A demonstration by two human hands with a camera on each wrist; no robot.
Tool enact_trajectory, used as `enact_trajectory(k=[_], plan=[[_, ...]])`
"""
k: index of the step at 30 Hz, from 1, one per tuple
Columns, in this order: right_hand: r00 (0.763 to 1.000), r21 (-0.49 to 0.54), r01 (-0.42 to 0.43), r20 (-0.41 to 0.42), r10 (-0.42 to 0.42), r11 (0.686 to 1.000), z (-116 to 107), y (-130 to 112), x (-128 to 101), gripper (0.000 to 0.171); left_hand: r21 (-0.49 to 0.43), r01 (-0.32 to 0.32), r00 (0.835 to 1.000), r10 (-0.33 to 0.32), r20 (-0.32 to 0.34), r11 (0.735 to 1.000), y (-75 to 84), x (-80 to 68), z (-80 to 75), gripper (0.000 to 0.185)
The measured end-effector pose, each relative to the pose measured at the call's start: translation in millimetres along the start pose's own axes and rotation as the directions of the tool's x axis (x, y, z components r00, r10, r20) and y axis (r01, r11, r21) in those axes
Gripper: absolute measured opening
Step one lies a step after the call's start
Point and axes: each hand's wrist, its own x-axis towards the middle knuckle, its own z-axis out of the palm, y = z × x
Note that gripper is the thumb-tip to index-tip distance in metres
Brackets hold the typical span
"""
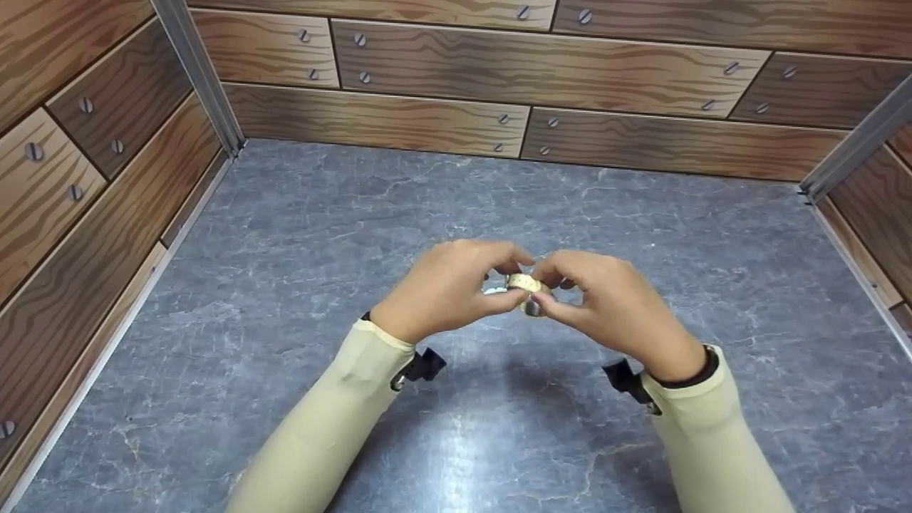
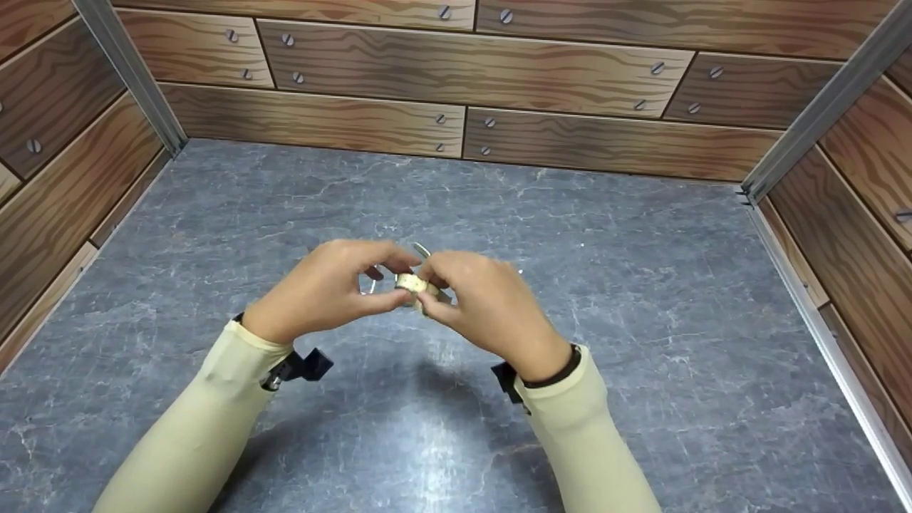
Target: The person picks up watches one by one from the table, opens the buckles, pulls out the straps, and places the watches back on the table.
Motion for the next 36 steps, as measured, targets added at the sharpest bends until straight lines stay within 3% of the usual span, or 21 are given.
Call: enact_trajectory(k=[9,21,27,36], plan=[[1.0,-0.003,0.024,0.007,-0.024,1.0,0.6,-0.2,1.0,0.015,0.054,0.007,1.0,-0.009,0.027,0.999,1.4,0.4,1.1,0.024],[0.999,0.032,0.037,-0.009,-0.037,0.999,1.9,5.2,0.7,0.011,0.034,-0.002,1.0,0.003,-0.009,0.999,-2.7,-0.9,-0.6,0.019],[0.998,0.001,0.06,0.008,-0.06,0.998,1.3,5.4,0.9,0.013,0.054,0.034,0.999,-0.035,0.025,0.998,0.7,-1.4,-0.4,0.02],[0.996,-0.037,0.083,0.034,-0.082,0.996,3.3,6.9,0.5,0.013,0.09,-0.04,0.999,0.038,0.028,0.995,0.5,0.6,5.1,0.013]])
